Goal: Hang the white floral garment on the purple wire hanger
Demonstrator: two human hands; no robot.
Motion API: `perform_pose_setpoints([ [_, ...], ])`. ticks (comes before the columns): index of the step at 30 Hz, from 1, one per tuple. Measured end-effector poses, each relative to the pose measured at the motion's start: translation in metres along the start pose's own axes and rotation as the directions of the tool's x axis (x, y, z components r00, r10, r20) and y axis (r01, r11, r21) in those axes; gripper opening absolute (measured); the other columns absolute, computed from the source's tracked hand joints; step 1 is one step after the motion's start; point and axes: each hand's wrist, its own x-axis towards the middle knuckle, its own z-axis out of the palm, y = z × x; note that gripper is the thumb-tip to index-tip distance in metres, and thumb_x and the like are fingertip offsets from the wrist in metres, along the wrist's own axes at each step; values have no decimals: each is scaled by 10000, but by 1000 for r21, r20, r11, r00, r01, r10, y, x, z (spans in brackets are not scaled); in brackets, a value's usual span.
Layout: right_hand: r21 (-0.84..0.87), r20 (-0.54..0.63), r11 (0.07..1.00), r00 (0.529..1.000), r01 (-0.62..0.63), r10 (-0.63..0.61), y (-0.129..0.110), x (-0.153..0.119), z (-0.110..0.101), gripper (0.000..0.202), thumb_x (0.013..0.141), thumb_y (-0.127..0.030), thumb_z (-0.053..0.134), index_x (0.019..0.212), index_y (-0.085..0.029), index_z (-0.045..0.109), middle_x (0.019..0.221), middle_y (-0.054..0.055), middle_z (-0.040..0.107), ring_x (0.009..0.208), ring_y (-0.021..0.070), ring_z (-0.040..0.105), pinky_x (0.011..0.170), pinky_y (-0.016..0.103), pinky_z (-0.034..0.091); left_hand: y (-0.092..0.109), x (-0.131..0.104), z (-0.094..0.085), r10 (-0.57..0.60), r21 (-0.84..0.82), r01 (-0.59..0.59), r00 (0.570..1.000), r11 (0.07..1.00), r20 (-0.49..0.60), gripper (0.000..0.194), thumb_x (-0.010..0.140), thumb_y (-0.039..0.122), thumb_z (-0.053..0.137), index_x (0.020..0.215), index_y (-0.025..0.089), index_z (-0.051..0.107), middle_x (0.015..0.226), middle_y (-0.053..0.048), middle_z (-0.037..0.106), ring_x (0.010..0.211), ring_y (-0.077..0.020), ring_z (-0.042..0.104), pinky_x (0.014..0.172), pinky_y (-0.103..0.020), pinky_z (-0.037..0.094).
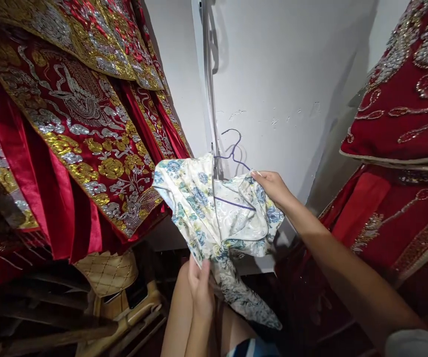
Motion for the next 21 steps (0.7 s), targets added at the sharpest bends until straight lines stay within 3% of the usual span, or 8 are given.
perform_pose_setpoints([
  [6, -91, 137, 996, 991, 10, 2, -15, 0, 21, 474, 774, -616, 673, 628, -166, 644, 556, 26, 606, 597, 184, 569, 552, 267, 409, 4, -6, -11, 4, 190, 0, 1000, 982, -20, 645, 736, 424, 811, 1276, 130, 621, 1156, -145, 717, 1115, -298, 672, 937, -341, 541],
  [10, -326, 175, 936, 981, 134, -80, -27, -12, 17, 409, 866, -529, 602, 722, -157, 696, 637, 31, 646, 676, 202, 597, 629, 288, 435, -7, -11, -16, -1, 286, 38, 992, 958, -127, 531, 742, 419, 792, 1151, 95, 690, 1132, -164, 728, 1156, -318, 656, 982, -376, 530],
  [12, -492, 110, 845, 978, 210, -179, -32, -22, 19, 320, 887, -451, 590, 878, -168, 739, 800, 58, 708, 831, 250, 633, 752, 346, 470, -20, -16, -16, -14, 306, 56, 990, 950, -137, 491, 750, 402, 777, 1129, 98, 706, 1176, -168, 716, 1220, -327, 619, 1030, -390, 503],
  [14, -541, 118, 784, 950, 306, -289, -37, -36, 23, 320, 884, -390, 612, 1128, -217, 725, 1121, 88, 716, 1105, 309, 599, 936, 449, 452, -36, -21, -18, -58, 330, 91, 992, 940, -111, 473, 727, 383, 782, 1100, 99, 720, 1190, -172, 713, 1234, -346, 608, 1028, -413, 506],
  [16, -407, 266, 812, 905, 419, -334, -37, -56, 28, 405, 891, -375, 627, 1286, -291, 659, 1359, 66, 624, 1317, 313, 485, 1077, 525, 372, -51, -23, -21, -118, 360, 137, 990, 923, -72, 461, 710, 357, 777, 1085, 93, 724, 1190, -177, 713, 1223, -363, 612, 1010, -434, 517],
  [18, -183, 395, 888, 859, 421, -326, -28, -83, 30, 385, 906, -389, 621, 1282, -321, 666, 1384, 47, 614, 1359, 291, 463, 1118, 529, 352, -62, -23, -25, -153, 386, 157, 987, 909, -40, 460, 718, 319, 745, 1115, 90, 711, 1213, -175, 705, 1246, -359, 596, 1034, -438, 497],
  [19, -83, 380, 924, 869, 374, -317, -18, -98, 29, 356, 908, -398, 617, 1246, -314, 691, 1341, 53, 643, 1327, 286, 500, 1104, 512, 379, -67, -23, -28, -151, 396, 152, 988, 905, -32, 468, 721, 297, 727, 1142, 92, 699, 1232, -170, 697, 1269, -349, 580, 1061, -432, 473],
  [21, 57, 101, 968, 963, 244, -248, 10, -130, 28, 306, 909, -421, 602, 1138, -266, 733, 1214, 81, 696, 1181, 279, 601, 1010, 458, 461, -72, -21, -33, -135, 417, 137, 990, 899, -34, 484, 700, 262, 716, 1156, 102, 690, 1234, -161, 696, 1292, -336, 562, 1097, -421, 435],
])
